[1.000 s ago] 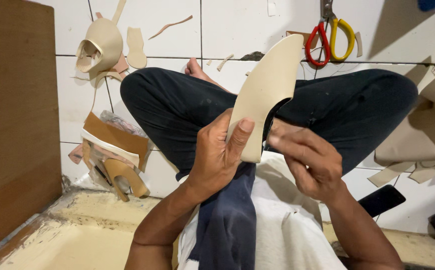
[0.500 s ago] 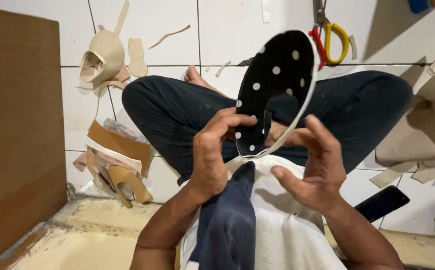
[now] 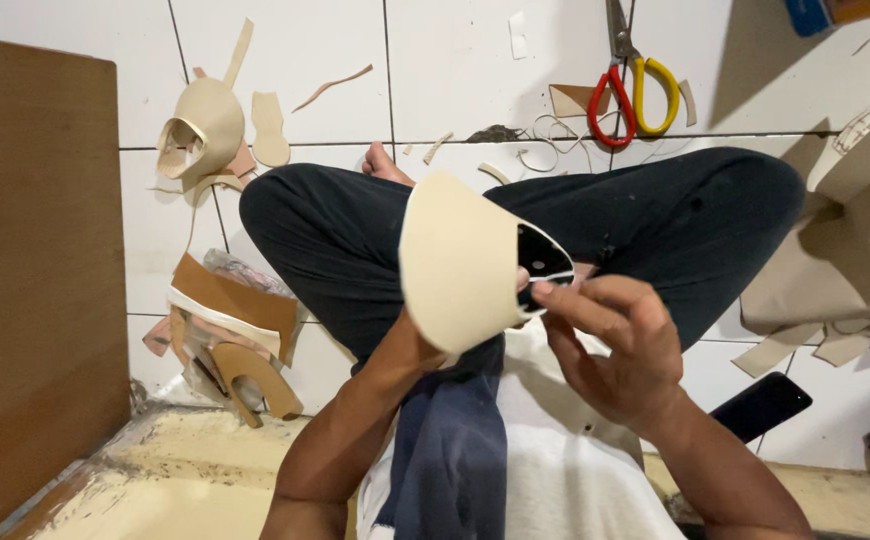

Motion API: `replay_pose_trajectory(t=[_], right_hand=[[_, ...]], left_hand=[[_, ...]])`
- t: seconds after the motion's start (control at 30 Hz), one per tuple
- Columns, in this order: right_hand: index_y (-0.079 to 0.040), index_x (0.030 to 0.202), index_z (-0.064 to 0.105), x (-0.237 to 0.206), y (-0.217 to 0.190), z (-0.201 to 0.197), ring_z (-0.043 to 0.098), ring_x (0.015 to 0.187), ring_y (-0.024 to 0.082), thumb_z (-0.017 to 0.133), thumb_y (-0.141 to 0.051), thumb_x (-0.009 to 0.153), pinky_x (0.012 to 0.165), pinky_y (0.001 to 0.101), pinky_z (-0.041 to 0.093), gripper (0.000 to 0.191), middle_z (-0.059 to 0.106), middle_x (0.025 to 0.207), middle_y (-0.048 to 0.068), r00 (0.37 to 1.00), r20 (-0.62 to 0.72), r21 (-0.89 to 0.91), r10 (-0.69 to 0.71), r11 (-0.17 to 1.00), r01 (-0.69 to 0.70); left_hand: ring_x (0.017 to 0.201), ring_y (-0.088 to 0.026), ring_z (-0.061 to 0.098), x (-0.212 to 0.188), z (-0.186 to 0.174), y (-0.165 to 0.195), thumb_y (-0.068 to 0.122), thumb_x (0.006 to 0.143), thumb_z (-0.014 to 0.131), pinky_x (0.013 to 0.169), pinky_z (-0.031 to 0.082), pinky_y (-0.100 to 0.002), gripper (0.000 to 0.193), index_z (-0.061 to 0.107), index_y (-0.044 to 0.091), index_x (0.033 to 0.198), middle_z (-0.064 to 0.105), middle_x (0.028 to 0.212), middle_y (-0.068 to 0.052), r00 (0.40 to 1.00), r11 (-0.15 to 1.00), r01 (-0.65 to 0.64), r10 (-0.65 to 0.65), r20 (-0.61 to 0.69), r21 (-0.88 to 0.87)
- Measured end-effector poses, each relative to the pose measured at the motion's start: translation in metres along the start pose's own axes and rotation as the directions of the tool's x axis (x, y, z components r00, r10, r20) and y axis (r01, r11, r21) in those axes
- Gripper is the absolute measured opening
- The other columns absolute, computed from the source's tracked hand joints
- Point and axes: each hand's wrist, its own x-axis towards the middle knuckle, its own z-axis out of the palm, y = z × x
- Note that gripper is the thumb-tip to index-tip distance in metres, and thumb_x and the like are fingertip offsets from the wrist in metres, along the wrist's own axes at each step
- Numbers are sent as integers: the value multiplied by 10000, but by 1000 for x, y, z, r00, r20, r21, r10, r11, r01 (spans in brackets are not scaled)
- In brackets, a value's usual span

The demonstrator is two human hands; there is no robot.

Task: The person sits on the floor and works on a wedge sandal: they press and fit a black polka-dot insole into a beige wedge sole, apply glue from a can, cut a piece of gray-green fabric with scissors, and wrap and press the fabric strip around the edge of the wedge, smoothing and tucking it by hand.

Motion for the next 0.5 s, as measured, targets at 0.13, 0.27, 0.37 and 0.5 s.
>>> replay_pose_trajectory(t=[0.13,0.27,0.37,0.5], right_hand=[[49,1243,505,-1,8,-7,673,1040,302,783,40,829,819,366,558,499,648,1231,206,987,-150,105,-56,992,72],[-19,1198,704,4,21,-11,660,962,178,697,173,900,734,228,531,355,663,1259,176,988,-101,270,115,959,-84],[-20,1225,703,11,29,-9,673,991,179,663,211,895,773,241,551,405,655,1247,169,998,-49,336,47,941,-28],[-43,1230,708,21,35,-9,680,999,188,685,204,871,838,284,573,436,643,1223,157,999,-19,307,-40,951,44]], left_hand=[[1058,-239,637,10,-1,6,165,841,797,934,520,-404,465,592,-32,1209,649,1111,-115,964,984,-138,160,-211,115],[990,-250,714,8,-17,17,48,875,752,890,561,-409,332,640,-42,1175,714,1083,-120,973,973,-232,231,-14,-18],[706,-173,707,6,-17,17,-30,881,743,619,580,-313,118,681,-35,981,713,826,-80,993,946,103,-79,88,-309],[617,-115,674,4,-13,12,-56,914,692,530,554,-259,90,662,-35,997,697,782,-67,963,835,263,-258,78,-483]])
